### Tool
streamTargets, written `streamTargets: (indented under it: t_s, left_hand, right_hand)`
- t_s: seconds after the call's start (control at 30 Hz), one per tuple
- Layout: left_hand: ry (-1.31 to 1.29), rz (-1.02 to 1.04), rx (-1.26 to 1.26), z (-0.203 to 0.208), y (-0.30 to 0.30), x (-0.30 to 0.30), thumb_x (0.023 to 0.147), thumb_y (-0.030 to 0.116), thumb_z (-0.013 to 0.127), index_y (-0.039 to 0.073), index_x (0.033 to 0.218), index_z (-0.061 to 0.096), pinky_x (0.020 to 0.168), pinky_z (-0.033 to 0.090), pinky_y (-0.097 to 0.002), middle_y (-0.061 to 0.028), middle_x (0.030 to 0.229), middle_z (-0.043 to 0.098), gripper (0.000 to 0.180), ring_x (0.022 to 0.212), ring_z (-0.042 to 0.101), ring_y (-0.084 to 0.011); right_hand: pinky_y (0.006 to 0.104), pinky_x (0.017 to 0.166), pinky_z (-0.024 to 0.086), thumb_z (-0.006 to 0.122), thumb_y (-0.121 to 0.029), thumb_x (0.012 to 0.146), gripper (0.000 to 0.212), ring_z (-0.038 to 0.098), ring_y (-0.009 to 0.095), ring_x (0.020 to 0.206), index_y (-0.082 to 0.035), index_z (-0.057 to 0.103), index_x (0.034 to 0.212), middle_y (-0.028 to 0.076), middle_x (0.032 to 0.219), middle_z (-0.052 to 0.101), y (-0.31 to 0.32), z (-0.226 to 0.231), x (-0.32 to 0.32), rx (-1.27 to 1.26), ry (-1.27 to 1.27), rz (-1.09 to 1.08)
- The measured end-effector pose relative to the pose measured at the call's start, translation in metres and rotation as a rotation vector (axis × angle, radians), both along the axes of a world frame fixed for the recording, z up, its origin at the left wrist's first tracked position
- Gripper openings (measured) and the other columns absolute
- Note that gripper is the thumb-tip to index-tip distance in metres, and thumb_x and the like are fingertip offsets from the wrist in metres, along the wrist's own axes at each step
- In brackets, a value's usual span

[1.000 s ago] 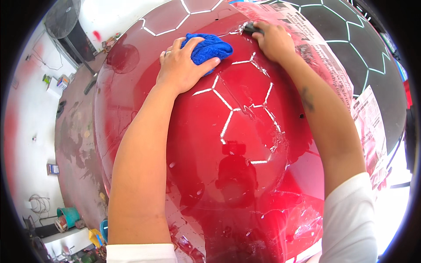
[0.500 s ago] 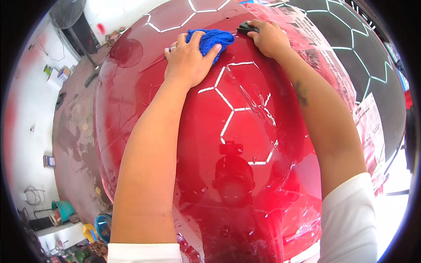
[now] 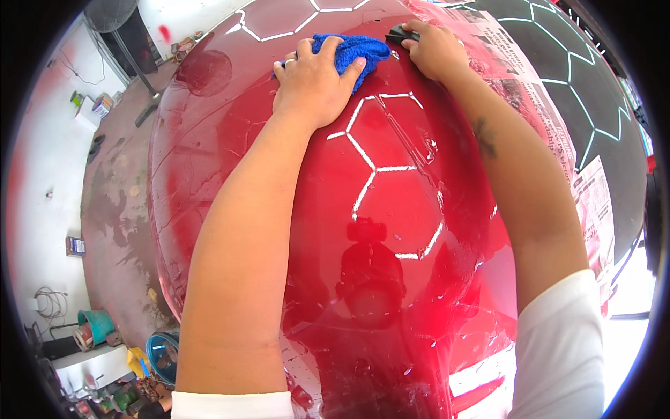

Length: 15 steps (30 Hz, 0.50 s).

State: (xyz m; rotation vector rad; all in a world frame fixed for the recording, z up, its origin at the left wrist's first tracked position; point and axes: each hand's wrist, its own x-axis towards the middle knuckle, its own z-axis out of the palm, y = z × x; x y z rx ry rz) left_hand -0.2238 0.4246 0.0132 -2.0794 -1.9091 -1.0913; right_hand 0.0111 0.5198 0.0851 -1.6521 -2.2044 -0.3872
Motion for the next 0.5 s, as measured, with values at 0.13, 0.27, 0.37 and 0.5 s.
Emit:
streamTargets:
  t_s: [0.13,0.27,0.37,0.5]
  left_hand:
    - [-0.018,-0.005,0.013,0.000,0.000,0.000,0.111,0.067,0.056,0.016,0.159,0.058,0.125,0.038,-0.0654,-0.0254,0.156,0.057,0.070,0.144,0.057,-0.0506]
    - [0.024,-0.001,0.026,-0.004,0.001,0.000,0.111,0.067,0.055,0.018,0.159,0.058,0.123,0.039,-0.0653,-0.0265,0.157,0.056,0.069,0.144,0.058,-0.0510]
    - [0.013,-0.012,0.043,-0.004,0.002,-0.001,0.111,0.067,0.056,0.018,0.158,0.059,0.123,0.039,-0.0656,-0.0264,0.157,0.056,0.068,0.143,0.058,-0.0511]
    - [0.012,-0.023,-0.013,-0.006,-0.003,-0.002,0.110,0.068,0.057,0.018,0.158,0.060,0.123,0.039,-0.0661,-0.0280,0.158,0.055,0.069,0.144,0.058,-0.0523]
  right_hand:
    - [0.0528,0.106,0.057,0.071,-0.037,0.108,0.043,0.071,0.041,0.124,-0.023,0.073,0.149,0.017,0.130,0.079,-0.088,-0.001,0.029,0.052,-0.021,0.118]
    - [0.0539,0.106,0.057,0.072,-0.035,0.107,0.040,0.069,0.040,0.121,-0.018,0.074,0.143,0.015,0.129,0.077,-0.153,-0.004,0.066,0.002,0.020,0.193]
    - [0.0535,0.106,0.057,0.071,-0.038,0.107,0.040,0.069,0.040,0.124,-0.019,0.074,0.143,0.016,0.131,0.077,-0.088,-0.005,0.047,0.093,-0.051,0.210]
    - [0.0568,0.103,0.058,0.067,-0.041,0.109,0.045,0.072,0.045,0.125,-0.025,0.071,0.151,0.021,0.136,0.076,0.017,0.000,0.006,-0.036,-0.035,-0.043]
